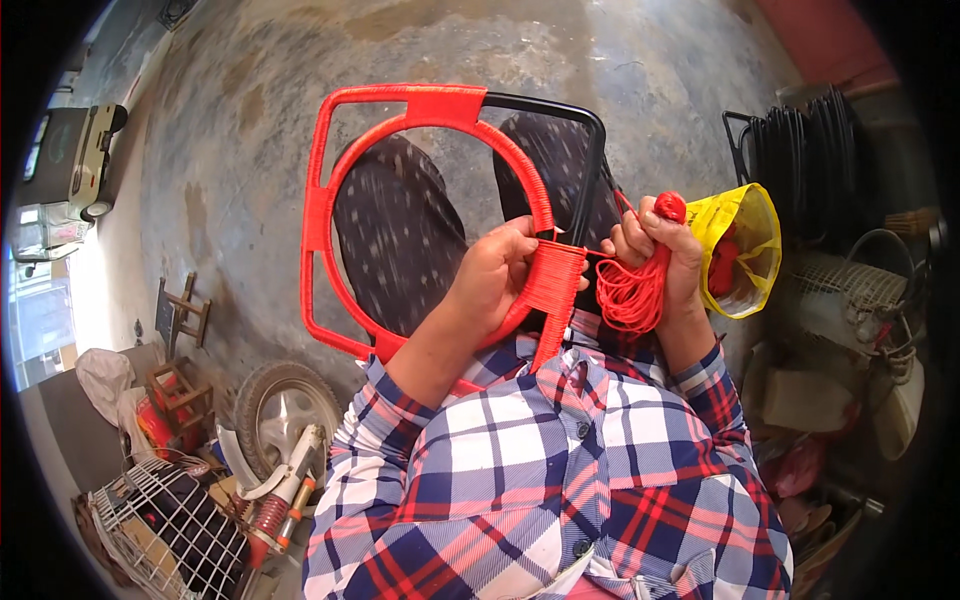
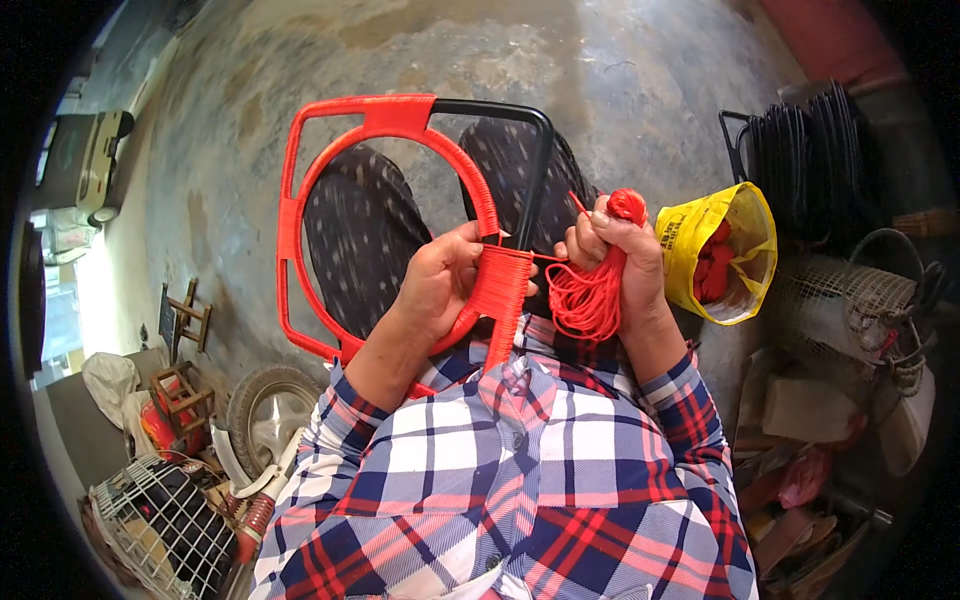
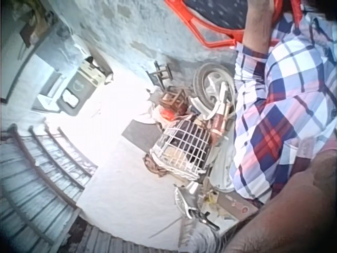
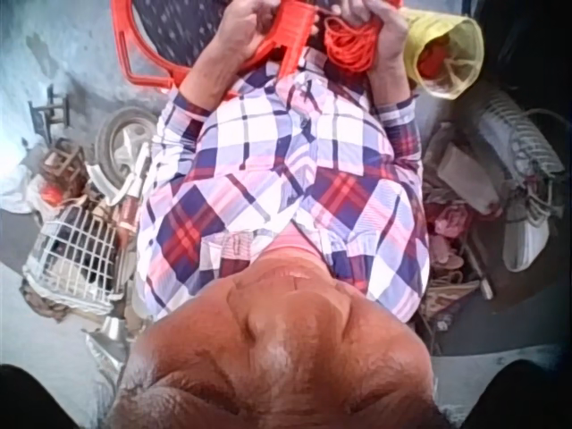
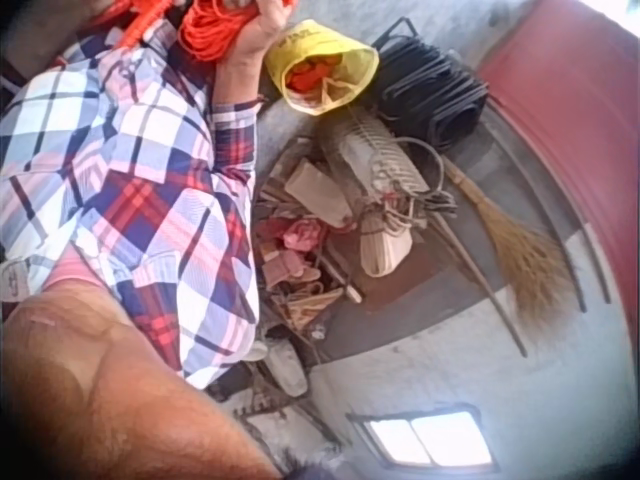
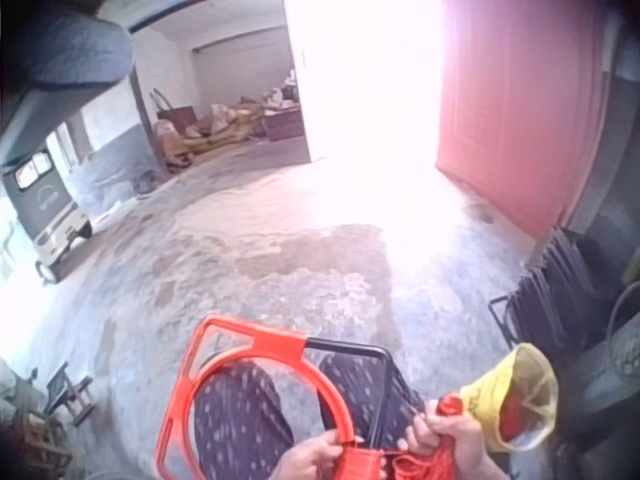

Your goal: Weaving a red cord around a furniture frame.

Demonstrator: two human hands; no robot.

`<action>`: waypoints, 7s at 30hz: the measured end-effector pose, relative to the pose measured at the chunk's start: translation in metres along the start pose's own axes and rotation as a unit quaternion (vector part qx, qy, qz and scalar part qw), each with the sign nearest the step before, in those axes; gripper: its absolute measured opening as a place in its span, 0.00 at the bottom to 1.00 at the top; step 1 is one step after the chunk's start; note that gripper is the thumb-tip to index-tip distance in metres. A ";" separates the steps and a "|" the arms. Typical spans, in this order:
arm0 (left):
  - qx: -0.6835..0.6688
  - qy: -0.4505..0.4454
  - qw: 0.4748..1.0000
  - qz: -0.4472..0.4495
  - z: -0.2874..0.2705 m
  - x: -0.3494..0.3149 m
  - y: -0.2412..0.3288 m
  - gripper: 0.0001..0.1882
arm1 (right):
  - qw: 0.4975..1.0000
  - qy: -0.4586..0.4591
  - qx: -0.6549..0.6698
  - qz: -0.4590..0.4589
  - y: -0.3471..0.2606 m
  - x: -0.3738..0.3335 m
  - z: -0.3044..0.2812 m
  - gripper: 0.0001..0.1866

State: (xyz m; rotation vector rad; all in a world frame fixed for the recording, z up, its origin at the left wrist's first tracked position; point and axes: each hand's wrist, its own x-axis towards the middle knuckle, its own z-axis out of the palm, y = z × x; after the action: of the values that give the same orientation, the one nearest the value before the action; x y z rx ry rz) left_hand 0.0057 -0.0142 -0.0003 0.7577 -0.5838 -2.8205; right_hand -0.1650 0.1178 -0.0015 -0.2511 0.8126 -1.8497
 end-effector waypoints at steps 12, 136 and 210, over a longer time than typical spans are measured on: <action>-0.024 -0.037 0.999 0.015 -0.003 -0.002 0.002 0.20 | 0.997 -0.029 -0.059 -0.031 0.009 -0.004 -0.008 0.06; 0.009 0.022 0.995 0.094 -0.002 -0.003 0.002 0.13 | 0.993 0.039 -0.024 -0.108 -0.065 -0.020 -0.039 0.13; -0.009 0.011 0.998 0.061 -0.015 0.007 -0.001 0.08 | 0.924 0.236 -0.067 -0.292 -0.224 -0.134 -0.266 0.13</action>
State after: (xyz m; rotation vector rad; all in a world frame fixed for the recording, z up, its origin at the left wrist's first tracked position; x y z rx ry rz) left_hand 0.0074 -0.0195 -0.0157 0.7229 -0.5785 -2.6988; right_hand -0.4119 0.3951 -0.0313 -0.1391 1.3020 -2.4694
